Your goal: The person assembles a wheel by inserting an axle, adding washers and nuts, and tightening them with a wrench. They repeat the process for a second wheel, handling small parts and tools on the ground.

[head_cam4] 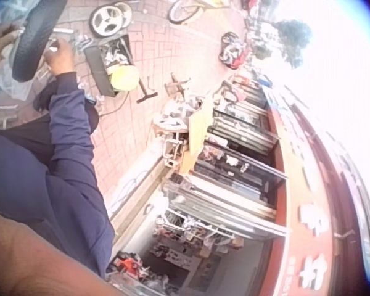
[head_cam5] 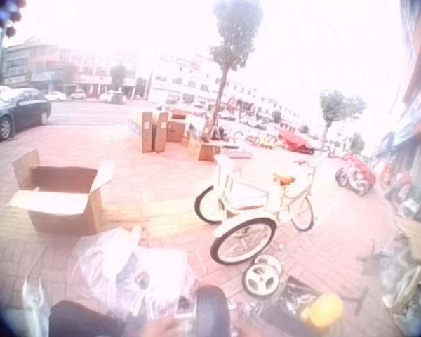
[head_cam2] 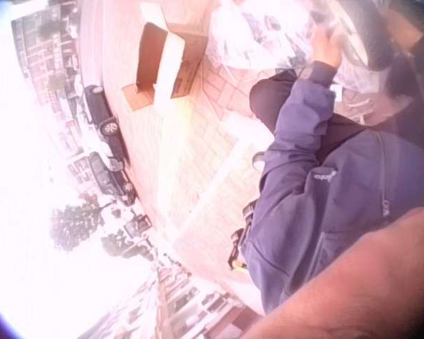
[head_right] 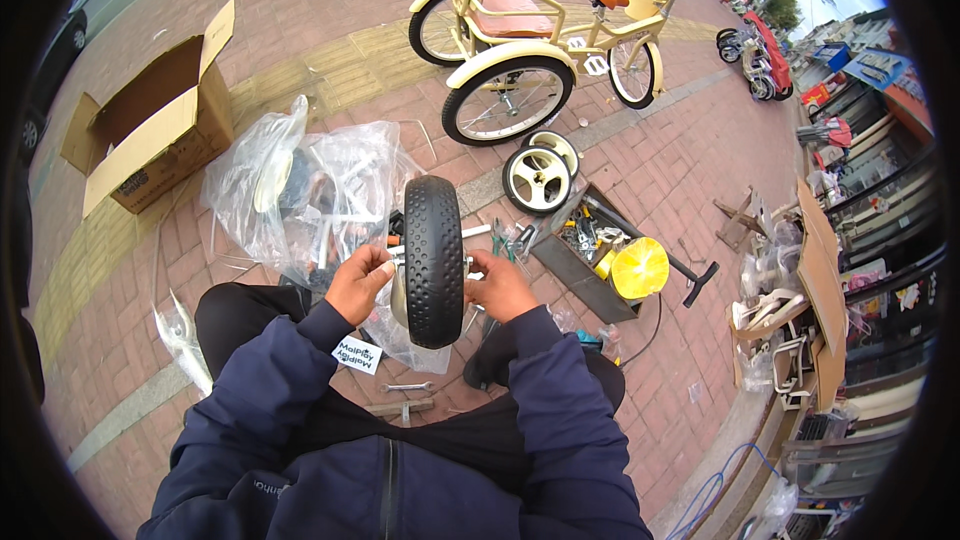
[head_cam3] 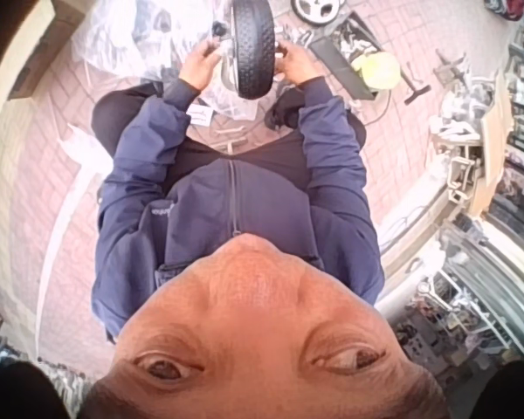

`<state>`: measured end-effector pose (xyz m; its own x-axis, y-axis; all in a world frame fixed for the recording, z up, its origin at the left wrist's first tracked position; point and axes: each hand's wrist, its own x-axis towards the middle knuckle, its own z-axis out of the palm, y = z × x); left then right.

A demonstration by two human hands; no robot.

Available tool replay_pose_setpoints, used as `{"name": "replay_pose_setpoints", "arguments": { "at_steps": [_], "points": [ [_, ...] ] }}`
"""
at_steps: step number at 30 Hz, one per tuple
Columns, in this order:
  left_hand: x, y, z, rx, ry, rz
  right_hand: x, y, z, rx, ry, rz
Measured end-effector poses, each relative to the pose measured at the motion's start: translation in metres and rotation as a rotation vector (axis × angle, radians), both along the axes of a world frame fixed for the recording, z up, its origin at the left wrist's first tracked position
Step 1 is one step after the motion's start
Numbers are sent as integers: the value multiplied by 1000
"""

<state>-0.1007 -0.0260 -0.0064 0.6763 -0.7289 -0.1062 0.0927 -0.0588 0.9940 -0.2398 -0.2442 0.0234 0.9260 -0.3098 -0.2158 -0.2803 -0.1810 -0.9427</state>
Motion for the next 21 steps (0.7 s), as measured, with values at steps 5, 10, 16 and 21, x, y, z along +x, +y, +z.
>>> {"name": "replay_pose_setpoints", "arguments": {
  "at_steps": [5, 10, 16, 21],
  "points": [
    [-4, -8, -29, 73, 19, -194, 5, 3, 2, 116, -3, -74],
    [-10, -23, -29, -108, -16, 2, 16, 22, 7, 86, -35, -103],
    [29, 2, 11, -87, -358, 111, 19, 13, 23, 250, -196, -105],
    [119, 63, 32, -300, -386, 127, 18, -7, -17, 104, 65, -301]
  ]
}}
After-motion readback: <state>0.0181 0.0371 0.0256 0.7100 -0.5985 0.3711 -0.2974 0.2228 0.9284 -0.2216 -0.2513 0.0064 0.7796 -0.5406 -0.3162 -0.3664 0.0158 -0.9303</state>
